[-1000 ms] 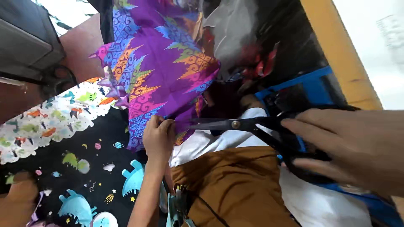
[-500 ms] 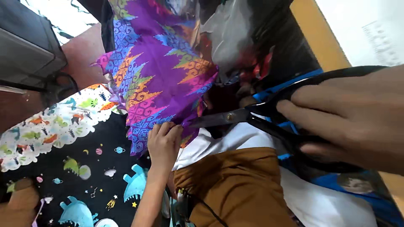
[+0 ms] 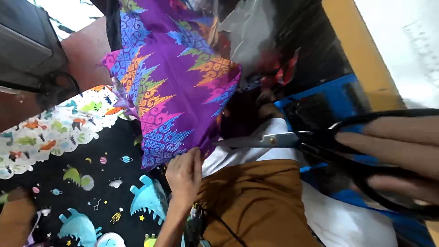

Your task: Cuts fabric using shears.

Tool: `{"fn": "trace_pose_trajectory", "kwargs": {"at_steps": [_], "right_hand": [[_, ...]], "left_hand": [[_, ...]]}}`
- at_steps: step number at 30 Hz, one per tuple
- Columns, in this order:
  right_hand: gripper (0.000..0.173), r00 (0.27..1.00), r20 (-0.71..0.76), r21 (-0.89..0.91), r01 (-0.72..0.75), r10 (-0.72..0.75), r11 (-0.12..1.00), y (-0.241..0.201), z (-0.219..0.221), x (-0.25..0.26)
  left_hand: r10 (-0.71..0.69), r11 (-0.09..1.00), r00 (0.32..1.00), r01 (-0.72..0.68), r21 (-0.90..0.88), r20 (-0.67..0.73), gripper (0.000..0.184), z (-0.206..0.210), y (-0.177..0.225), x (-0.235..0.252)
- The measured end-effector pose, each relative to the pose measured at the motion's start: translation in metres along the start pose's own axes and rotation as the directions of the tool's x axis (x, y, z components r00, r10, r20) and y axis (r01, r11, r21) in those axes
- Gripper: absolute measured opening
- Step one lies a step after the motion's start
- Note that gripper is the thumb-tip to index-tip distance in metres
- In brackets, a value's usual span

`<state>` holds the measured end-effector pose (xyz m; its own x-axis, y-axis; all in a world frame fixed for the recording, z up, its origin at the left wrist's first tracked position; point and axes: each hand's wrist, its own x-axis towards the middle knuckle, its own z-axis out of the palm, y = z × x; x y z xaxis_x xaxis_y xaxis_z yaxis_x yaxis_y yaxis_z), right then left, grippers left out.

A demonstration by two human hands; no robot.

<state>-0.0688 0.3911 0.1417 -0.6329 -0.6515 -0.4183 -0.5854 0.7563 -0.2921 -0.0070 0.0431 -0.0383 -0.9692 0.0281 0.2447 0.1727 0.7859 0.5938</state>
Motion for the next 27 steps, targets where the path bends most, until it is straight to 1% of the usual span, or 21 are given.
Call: {"fn": "trace_pose_trajectory", "kwargs": {"at_steps": [1, 2, 3, 4, 5, 6, 7, 8, 9, 10, 11, 12, 14, 16, 18, 21, 24, 27], "right_hand": [[0.050, 0.997, 0.060, 0.057, -0.048, 0.044, 0.997, 0.003, 0.000, -0.003], [0.055, 0.989, 0.114, 0.128, -0.110, 0.095, 0.986, 0.006, 0.001, -0.004], [0.057, 0.982, 0.132, 0.217, -0.159, 0.132, 0.963, 0.009, 0.006, -0.006], [0.057, 0.988, 0.082, 0.301, -0.153, 0.134, 0.941, 0.015, 0.019, -0.008], [0.060, 0.989, 0.052, 0.382, -0.146, 0.137, 0.912, 0.019, 0.032, -0.009], [0.064, 0.986, 0.077, 0.458, -0.166, 0.148, 0.873, 0.019, 0.040, -0.008], [0.067, 0.973, 0.155, 0.528, -0.226, 0.169, 0.818, 0.016, 0.043, -0.005], [0.068, 0.958, 0.221, 0.584, -0.280, 0.182, 0.762, 0.014, 0.048, -0.002], [0.068, 0.945, 0.265, 0.632, -0.321, 0.192, 0.705, 0.014, 0.054, 0.000], [0.066, 0.938, 0.294, 0.684, -0.342, 0.185, 0.644, 0.014, 0.061, 0.001], [0.063, 0.935, 0.309, 0.728, -0.350, 0.173, 0.589, 0.015, 0.067, 0.002], [0.061, 0.931, 0.323, 0.766, -0.362, 0.168, 0.532, 0.016, 0.073, 0.002], [0.055, 0.915, 0.367, 0.813, -0.403, 0.167, 0.421, 0.017, 0.080, 0.003], [0.048, 0.890, 0.430, 0.828, -0.456, 0.153, 0.325, 0.021, 0.083, 0.003], [0.044, 0.868, 0.478, 0.827, -0.495, 0.131, 0.266, 0.026, 0.084, 0.005], [0.041, 0.865, 0.496, 0.830, -0.499, 0.078, 0.248, 0.032, 0.083, 0.010], [0.042, 0.860, 0.507, 0.820, -0.501, 0.054, 0.276, 0.036, 0.078, 0.015], [0.038, 0.858, 0.512, 0.822, -0.499, 0.025, 0.275, 0.041, 0.074, 0.021]], "left_hand": [[-0.117, 0.983, 0.993, 0.114, -0.143, -0.016, 0.021, 0.004, 0.003, -0.008], [-0.252, 0.914, 0.968, 0.238, -0.329, 0.001, 0.020, 0.007, 0.009, -0.013], [-0.384, 0.789, 0.922, 0.358, -0.499, 0.055, 0.016, 0.008, 0.015, -0.015], [-0.496, 0.638, 0.858, 0.465, -0.614, 0.134, 0.009, 0.008, 0.021, -0.014], [-0.586, 0.482, 0.773, 0.573, -0.663, 0.242, 0.009, 0.006, 0.026, -0.009], [-0.641, 0.320, 0.664, 0.686, -0.653, 0.384, 0.024, 0.003, 0.029, -0.002], [-0.653, 0.153, 0.536, 0.785, -0.600, 0.534, 0.038, 0.001, 0.031, 0.006], [-0.632, 0.018, 0.423, 0.845, -0.534, 0.649, 0.047, 0.002, 0.031, 0.013], [-0.606, -0.072, 0.343, 0.875, -0.479, 0.718, 0.051, 0.005, 0.031, 0.019], [-0.602, -0.123, 0.302, 0.880, -0.459, 0.739, 0.049, 0.009, 0.031, 0.023], [-0.620, -0.143, 0.294, 0.869, -0.474, 0.727, 0.043, 0.013, 0.031, 0.026], [-0.647, -0.134, 0.313, 0.851, -0.508, 0.695, 0.035, 0.016, 0.032, 0.026], [-0.680, -0.067, 0.396, 0.804, -0.590, 0.617, 0.024, 0.020, 0.032, 0.024], [-0.674, 0.014, 0.473, 0.776, -0.630, 0.568, 0.021, 0.021, 0.031, 0.019], [-0.661, 0.071, 0.525, 0.755, -0.652, 0.536, 0.021, 0.021, 0.029, 0.016], [-0.647, 0.126, 0.574, 0.730, -0.672, 0.502, 0.017, 0.019, 0.028, 0.012], [-0.630, 0.165, 0.619, 0.696, -0.699, 0.468, 0.016, 0.017, 0.026, 0.009], [-0.599, 0.189, 0.665, 0.659, -0.728, 0.447, 0.016, 0.014, 0.025, 0.006]]}}
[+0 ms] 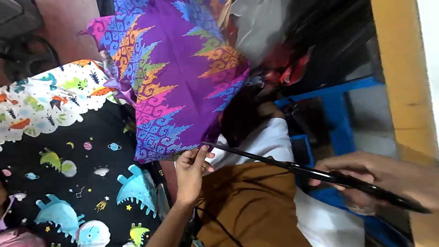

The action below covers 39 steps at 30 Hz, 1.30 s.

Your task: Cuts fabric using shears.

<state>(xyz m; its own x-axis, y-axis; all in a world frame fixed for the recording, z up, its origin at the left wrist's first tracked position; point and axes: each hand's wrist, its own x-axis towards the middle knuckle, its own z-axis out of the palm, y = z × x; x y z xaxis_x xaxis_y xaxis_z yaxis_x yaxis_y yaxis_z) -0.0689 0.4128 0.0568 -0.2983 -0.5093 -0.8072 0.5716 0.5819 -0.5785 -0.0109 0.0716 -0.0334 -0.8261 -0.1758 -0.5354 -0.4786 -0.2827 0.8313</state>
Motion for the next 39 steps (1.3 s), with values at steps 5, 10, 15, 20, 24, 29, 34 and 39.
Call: {"fn": "trace_pose_trajectory", "kwargs": {"at_steps": [5, 10, 15, 20, 24, 29, 34, 39], "right_hand": [[0.044, 0.999, -0.008, -0.030, 0.051, -0.051, 0.998, -0.003, -0.008, 0.012], [0.047, 0.993, -0.034, -0.139, 0.104, -0.110, 0.985, -0.015, -0.010, 0.025], [0.051, 0.983, 0.006, -0.215, 0.180, -0.183, 0.960, -0.022, -0.019, 0.031], [0.049, 0.936, 0.026, -0.343, 0.339, -0.351, 0.876, -0.022, -0.027, 0.032], [0.049, 0.916, 0.070, -0.446, 0.382, -0.394, 0.809, -0.031, -0.033, 0.029], [0.044, 0.935, 0.089, -0.427, 0.347, -0.343, 0.835, -0.047, -0.031, 0.027], [0.042, 0.906, 0.097, -0.376, 0.417, -0.412, 0.828, -0.038, -0.023, 0.039], [0.043, 0.924, 0.089, -0.296, 0.380, -0.371, 0.876, -0.034, -0.012, 0.042]], "left_hand": [[0.036, 0.998, 0.998, -0.033, -0.045, 0.058, 0.016, -0.003, 0.003, -0.002], [0.042, 0.992, 0.992, -0.027, -0.123, 0.117, 0.016, -0.009, 0.005, -0.003], [0.059, 0.988, 0.990, -0.039, -0.148, 0.128, 0.015, -0.016, 0.006, -0.005], [0.092, 0.987, 0.988, -0.073, -0.146, 0.122, 0.012, -0.019, 0.004, -0.006], [0.086, 0.986, 0.987, -0.065, -0.153, 0.135, 0.012, -0.021, 0.003, -0.006], [0.080, 0.987, 0.986, -0.058, -0.150, 0.145, 0.011, -0.026, 0.004, -0.007], [0.116, 0.982, 0.975, -0.083, -0.170, 0.191, 0.012, -0.025, 0.003, -0.008], [0.120, 0.977, 0.972, -0.080, -0.199, 0.201, 0.012, -0.024, 0.002, -0.008]]}}
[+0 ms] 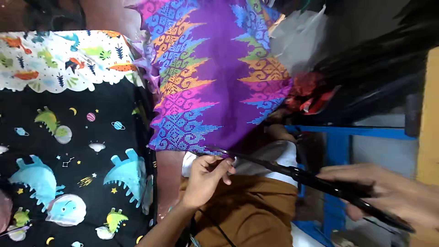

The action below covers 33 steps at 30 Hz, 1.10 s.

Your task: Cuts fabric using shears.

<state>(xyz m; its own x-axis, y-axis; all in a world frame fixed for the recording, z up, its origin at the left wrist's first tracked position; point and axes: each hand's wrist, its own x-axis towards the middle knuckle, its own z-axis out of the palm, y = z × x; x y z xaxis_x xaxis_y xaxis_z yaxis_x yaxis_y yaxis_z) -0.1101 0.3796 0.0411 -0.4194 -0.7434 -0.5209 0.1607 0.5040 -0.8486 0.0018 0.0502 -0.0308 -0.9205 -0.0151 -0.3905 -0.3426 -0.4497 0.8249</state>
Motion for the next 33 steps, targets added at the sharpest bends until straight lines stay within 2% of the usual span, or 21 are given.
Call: {"fn": "trace_pose_trajectory", "kwargs": {"at_steps": [4, 6, 8, 11, 13, 15, 16, 17, 18, 19, 21, 22, 23, 25, 27, 31, 33], "right_hand": [[0.039, 0.999, -0.038, 0.007, 0.009, -0.008, 1.000, 0.005, 0.009, -0.009], [0.038, 0.997, -0.064, 0.024, 0.043, -0.042, 0.999, 0.012, 0.016, -0.014], [0.035, 0.993, -0.086, 0.050, 0.083, -0.079, 0.995, 0.018, 0.025, -0.017], [0.036, 0.989, -0.112, 0.109, 0.111, -0.099, 0.988, 0.025, 0.040, -0.019], [0.039, 0.987, -0.151, 0.113, 0.080, -0.063, 0.990, 0.028, 0.052, -0.021], [0.040, 0.982, -0.188, 0.157, 0.058, -0.028, 0.986, 0.034, 0.065, -0.025], [0.040, 0.978, -0.209, 0.207, 0.056, -0.011, 0.977, 0.036, 0.073, -0.027], [0.039, 0.974, -0.226, 0.256, 0.062, -0.002, 0.965, 0.038, 0.080, -0.028], [0.039, 0.970, -0.241, 0.303, 0.067, 0.009, 0.951, 0.039, 0.087, -0.029], [0.037, 0.968, -0.250, 0.342, 0.072, 0.017, 0.937, 0.039, 0.094, -0.029], [0.036, 0.968, -0.250, 0.392, 0.072, 0.031, 0.917, 0.040, 0.104, -0.029], [0.036, 0.969, -0.245, 0.408, 0.077, 0.028, 0.910, 0.041, 0.108, -0.028], [0.037, 0.970, -0.243, 0.422, 0.083, 0.024, 0.903, 0.042, 0.113, -0.027], [0.036, 0.962, -0.272, 0.431, 0.091, 0.033, 0.898, 0.043, 0.121, -0.026], [0.037, 0.949, -0.311, 0.421, 0.094, 0.046, 0.902, 0.044, 0.130, -0.029], [0.042, 0.934, -0.347, 0.432, 0.079, 0.085, 0.898, 0.045, 0.142, -0.036], [0.046, 0.914, -0.343, 0.486, -0.024, 0.216, 0.874, 0.037, 0.146, -0.036]], "left_hand": [[-0.060, 0.996, 0.998, 0.058, 0.071, 0.028, 0.012, -0.004, 0.003, 0.000], [-0.112, 0.985, 0.993, 0.107, 0.135, 0.034, 0.030, -0.013, 0.005, 0.000], [-0.143, 0.976, 0.990, 0.144, 0.165, -0.019, 0.045, -0.022, 0.008, 0.001], [-0.099, 0.989, 0.993, 0.106, 0.106, -0.064, 0.040, -0.028, 0.011, 0.008], [-0.088, 0.993, 0.993, 0.094, 0.075, -0.080, 0.038, -0.024, 0.012, 0.010], [-0.026, 0.990, 0.995, 0.039, 0.133, -0.101, 0.035, -0.022, 0.010, 0.010], [0.061, 0.971, 0.990, -0.029, 0.238, -0.127, 0.029, -0.021, 0.009, 0.009], [0.205, 0.904, 0.970, -0.137, 0.404, -0.130, 0.019, -0.023, 0.006, 0.006], [0.369, 0.761, 0.925, -0.248, 0.600, -0.085, 0.009, -0.028, 0.003, 0.005], [0.499, 0.546, 0.867, -0.316, 0.776, 0.002, 0.016, -0.034, 0.002, 0.005], [0.607, 0.127, 0.771, -0.330, 0.935, 0.190, 0.032, -0.046, 0.005, 0.011], [0.612, -0.009, 0.745, -0.329, 0.944, 0.265, 0.031, -0.050, 0.006, 0.014], [0.614, -0.097, 0.717, -0.346, 0.933, 0.329, 0.025, -0.053, 0.006, 0.018], [0.621, -0.215, 0.653, -0.390, 0.895, 0.434, 0.016, -0.057, 0.004, 0.022], [0.617, -0.274, 0.607, -0.432, 0.860, 0.501, 0.017, -0.057, 0.002, 0.022], [0.628, -0.279, 0.568, -0.473, 0.835, 0.532, 0.016, -0.050, 0.001, 0.015], [0.647, -0.267, 0.552, -0.482, 0.834, 0.526, 0.014, -0.044, 0.001, 0.014]]}}
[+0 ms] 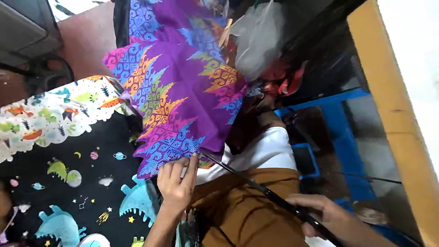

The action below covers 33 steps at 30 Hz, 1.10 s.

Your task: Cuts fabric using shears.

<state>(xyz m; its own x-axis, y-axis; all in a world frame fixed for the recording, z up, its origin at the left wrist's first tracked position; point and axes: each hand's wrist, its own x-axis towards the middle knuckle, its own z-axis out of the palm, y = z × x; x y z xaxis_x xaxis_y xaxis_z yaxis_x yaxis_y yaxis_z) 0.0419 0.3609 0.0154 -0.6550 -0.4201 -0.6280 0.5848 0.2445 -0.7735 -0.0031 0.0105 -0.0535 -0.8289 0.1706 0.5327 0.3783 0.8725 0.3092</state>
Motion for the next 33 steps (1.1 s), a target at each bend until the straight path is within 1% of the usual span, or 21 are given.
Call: {"fn": "trace_pose_trajectory", "kwargs": {"at_steps": [1, 2, 3, 5, 7, 9, 11, 12, 13, 14, 16, 18, 21, 22, 24, 26, 27, 29, 33], "right_hand": [[0.046, 0.998, -0.007, 0.013, -0.065, 0.065, 0.998, -0.003, 0.003, -0.001], [0.047, 0.996, -0.001, 0.026, -0.092, 0.092, 0.995, -0.002, 0.005, -0.003], [0.047, 0.996, 0.025, 0.057, -0.087, 0.086, 0.995, 0.000, 0.006, -0.007], [0.049, 0.993, 0.117, 0.105, -0.030, 0.018, 0.994, 0.008, 0.005, -0.017], [0.051, 0.988, 0.158, 0.136, -0.021, -0.001, 0.990, 0.015, 0.006, -0.022], [0.055, 0.986, 0.162, 0.168, -0.002, -0.026, 0.986, 0.021, 0.011, -0.021], [0.060, 0.990, 0.134, 0.171, 0.013, -0.036, 0.985, 0.021, 0.018, -0.013], [0.062, 0.993, 0.120, 0.164, -0.005, -0.015, 0.987, 0.018, 0.021, -0.009], [0.060, 0.993, 0.107, 0.153, -0.060, 0.043, 0.986, 0.013, 0.023, -0.006], [0.051, 0.986, 0.097, 0.145, -0.146, 0.133, 0.979, 0.007, 0.025, -0.004], [0.037, 0.962, 0.106, 0.134, -0.266, 0.253, 0.955, -0.003, 0.026, -0.004], [0.035, 0.954, 0.094, 0.162, -0.296, 0.284, 0.941, 0.000, 0.027, -0.009], [0.034, 0.927, 0.114, 0.163, -0.372, 0.357, 0.914, -0.002, 0.024, -0.010], [0.036, 0.927, 0.134, 0.141, -0.369, 0.351, 0.919, -0.004, 0.023, -0.010], [0.050, 0.948, 0.158, 0.121, -0.297, 0.277, 0.947, 0.000, 0.025, -0.007], [0.066, 0.976, 0.167, 0.161, -0.164, 0.137, 0.973, 0.011, 0.028, -0.002], [0.070, 0.981, 0.170, 0.172, -0.119, 0.090, 0.978, 0.014, 0.029, 0.000], [0.071, 0.983, 0.174, 0.196, -0.087, 0.053, 0.977, 0.015, 0.033, 0.005], [0.065, 0.986, 0.162, 0.220, -0.085, 0.049, 0.972, 0.015, 0.037, 0.010]], "left_hand": [[-0.005, 1.000, 1.000, 0.005, -0.009, -0.011, 0.013, 0.000, 0.003, 0.003], [-0.009, 1.000, 1.000, 0.009, -0.015, -0.019, 0.012, 0.000, 0.005, 0.005], [-0.010, 1.000, 1.000, 0.010, -0.012, -0.020, 0.011, -0.001, 0.007, 0.008], [0.000, 1.000, 1.000, 0.000, 0.000, -0.004, 0.011, -0.003, 0.008, 0.013], [0.022, 1.000, 1.000, -0.022, 0.004, 0.018, 0.011, -0.005, 0.008, 0.015], [0.052, 0.999, 0.998, -0.052, -0.002, 0.037, 0.013, -0.005, 0.009, 0.015], [0.068, 0.998, 0.997, -0.068, -0.012, 0.039, 0.013, -0.005, 0.011, 0.016], [0.071, 0.997, 0.997, -0.070, -0.012, 0.039, 0.013, -0.005, 0.013, 0.017], [0.067, 0.998, 0.997, -0.067, -0.013, 0.038, 0.013, -0.005, 0.014, 0.018], [0.065, 0.998, 0.997, -0.065, -0.016, 0.041, 0.014, -0.005, 0.015, 0.019], [0.046, 0.999, 0.998, -0.045, -0.009, 0.041, 0.014, -0.006, 0.015, 0.021], [0.040, 0.999, 0.998, -0.040, -0.003, 0.056, 0.014, -0.009, 0.011, 0.022], [0.076, 0.997, 0.993, -0.074, -0.023, 0.088, 0.015, -0.010, 0.009, 0.020], [0.089, 0.996, 0.991, -0.087, -0.030, 0.097, 0.015, -0.009, 0.010, 0.019], [0.106, 0.994, 0.989, -0.102, -0.043, 0.104, 0.015, -0.007, 0.012, 0.017], [0.112, 0.993, 0.988, -0.107, -0.049, 0.109, 0.015, -0.007, 0.013, 0.015], [0.114, 0.993, 0.987, -0.108, -0.052, 0.114, 0.015, -0.007, 0.014, 0.014], [0.119, 0.992, 0.986, -0.114, -0.055, 0.118, 0.014, -0.007, 0.016, 0.013], [0.140, 0.989, 0.982, -0.133, -0.059, 0.123, 0.015, -0.006, 0.017, 0.013]]}}
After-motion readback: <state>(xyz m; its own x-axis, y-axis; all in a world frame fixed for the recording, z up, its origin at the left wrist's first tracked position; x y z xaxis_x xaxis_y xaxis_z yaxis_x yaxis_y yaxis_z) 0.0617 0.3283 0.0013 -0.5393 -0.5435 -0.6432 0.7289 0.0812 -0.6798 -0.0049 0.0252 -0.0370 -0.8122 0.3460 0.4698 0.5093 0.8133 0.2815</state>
